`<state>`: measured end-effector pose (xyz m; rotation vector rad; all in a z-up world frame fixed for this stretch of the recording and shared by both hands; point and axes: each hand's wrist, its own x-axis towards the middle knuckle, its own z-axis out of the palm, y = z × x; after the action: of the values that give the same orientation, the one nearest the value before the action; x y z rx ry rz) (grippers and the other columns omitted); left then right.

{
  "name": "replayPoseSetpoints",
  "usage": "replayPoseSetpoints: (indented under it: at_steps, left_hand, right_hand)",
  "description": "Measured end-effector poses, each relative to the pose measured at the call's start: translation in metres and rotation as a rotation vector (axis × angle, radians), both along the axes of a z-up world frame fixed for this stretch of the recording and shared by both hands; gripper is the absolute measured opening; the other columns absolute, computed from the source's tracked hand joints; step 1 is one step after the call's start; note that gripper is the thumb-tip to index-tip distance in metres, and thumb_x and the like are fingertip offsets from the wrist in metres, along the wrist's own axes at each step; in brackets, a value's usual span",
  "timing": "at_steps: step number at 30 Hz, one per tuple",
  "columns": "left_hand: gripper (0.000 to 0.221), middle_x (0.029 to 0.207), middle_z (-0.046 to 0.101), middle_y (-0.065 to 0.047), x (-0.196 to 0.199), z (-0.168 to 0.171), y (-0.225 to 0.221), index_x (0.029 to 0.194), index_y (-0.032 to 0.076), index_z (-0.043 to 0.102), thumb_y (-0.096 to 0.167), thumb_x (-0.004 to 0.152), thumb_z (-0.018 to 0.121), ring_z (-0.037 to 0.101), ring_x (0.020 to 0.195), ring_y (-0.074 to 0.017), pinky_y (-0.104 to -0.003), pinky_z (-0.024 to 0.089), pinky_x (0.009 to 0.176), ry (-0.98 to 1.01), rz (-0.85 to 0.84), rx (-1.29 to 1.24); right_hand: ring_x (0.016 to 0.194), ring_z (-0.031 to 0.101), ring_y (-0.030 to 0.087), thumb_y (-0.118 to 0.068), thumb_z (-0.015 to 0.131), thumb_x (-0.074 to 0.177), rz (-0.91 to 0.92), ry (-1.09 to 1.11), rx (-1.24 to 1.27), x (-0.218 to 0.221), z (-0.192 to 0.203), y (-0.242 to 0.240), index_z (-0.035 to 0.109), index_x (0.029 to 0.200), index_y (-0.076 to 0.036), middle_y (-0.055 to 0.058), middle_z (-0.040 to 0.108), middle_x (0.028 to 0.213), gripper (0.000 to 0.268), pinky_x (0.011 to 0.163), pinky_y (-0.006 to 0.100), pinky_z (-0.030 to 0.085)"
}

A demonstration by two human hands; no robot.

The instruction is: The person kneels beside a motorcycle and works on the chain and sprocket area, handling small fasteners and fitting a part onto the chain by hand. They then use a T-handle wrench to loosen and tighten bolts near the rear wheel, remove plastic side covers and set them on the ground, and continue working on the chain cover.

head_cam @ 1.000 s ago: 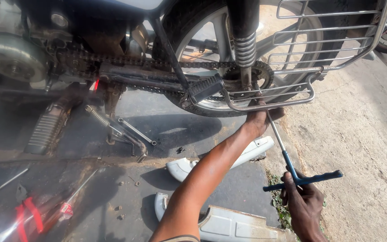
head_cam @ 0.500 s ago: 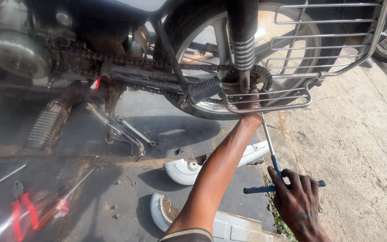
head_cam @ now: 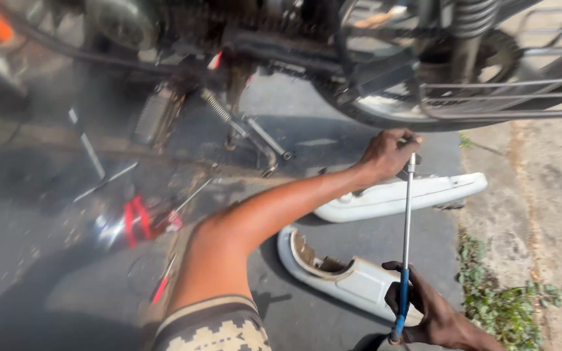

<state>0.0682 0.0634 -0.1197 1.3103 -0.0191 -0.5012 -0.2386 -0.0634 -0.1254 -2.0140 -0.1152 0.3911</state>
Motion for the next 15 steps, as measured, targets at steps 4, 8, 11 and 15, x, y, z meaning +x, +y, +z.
replayPoseSetpoints:
  at_steps: [4, 8, 11, 15]
  left_hand:
    - [0.032, 0.080, 0.075, -0.014, -0.029, 0.017, 0.143, 0.118, 0.005, 0.066, 0.034, 0.105, 0.060, 0.074, 0.065, -0.0215, -0.039, 0.060, 0.061, -0.631, -0.289, 0.453]
    - [0.044, 0.077, 0.073, -0.019, -0.052, 0.003, 0.273, 0.135, 0.009, 0.058, 0.039, 0.103, 0.051, 0.068, 0.055, -0.0254, -0.044, 0.058, 0.067, -0.705, -0.450, 0.693]
    - [0.037, 0.102, 0.068, -0.021, -0.056, -0.028, 0.368, 0.129, 0.010, 0.062, 0.036, 0.104, 0.055, 0.069, 0.088, -0.0347, -0.051, 0.057, 0.081, -0.647, -0.579, 1.043]
    - [0.034, 0.132, 0.055, -0.019, -0.046, -0.124, 0.448, 0.127, 0.014, 0.062, 0.029, 0.097, 0.061, 0.053, 0.127, -0.0370, -0.052, 0.041, 0.109, -0.554, -0.855, 1.390]
  right_hand:
    - [0.116, 0.058, 0.023, -0.016, 0.088, 0.086, 0.273, 0.300, 0.242, 0.000, -0.025, 0.047, 0.036, 0.148, 0.001, 0.014, 0.062, 0.121, 0.083, 0.097, 0.039, 0.046]
    - [0.087, 0.070, 0.016, -0.027, 0.083, 0.085, 0.303, 0.442, -0.198, 0.009, -0.053, 0.102, 0.061, 0.129, -0.010, 0.005, 0.074, 0.089, 0.052, 0.081, 0.035, 0.060]
    - [0.079, 0.069, 0.017, -0.027, 0.077, 0.088, 0.430, 0.065, -0.176, 0.005, -0.134, 0.118, 0.059, 0.128, -0.007, 0.005, 0.071, 0.088, 0.049, 0.071, 0.038, 0.057]
    - [0.078, 0.065, 0.020, -0.025, 0.073, 0.093, 0.542, 0.323, -0.248, 0.003, -0.162, 0.182, 0.059, 0.121, -0.005, 0.008, 0.069, 0.088, 0.038, 0.071, 0.040, 0.055]
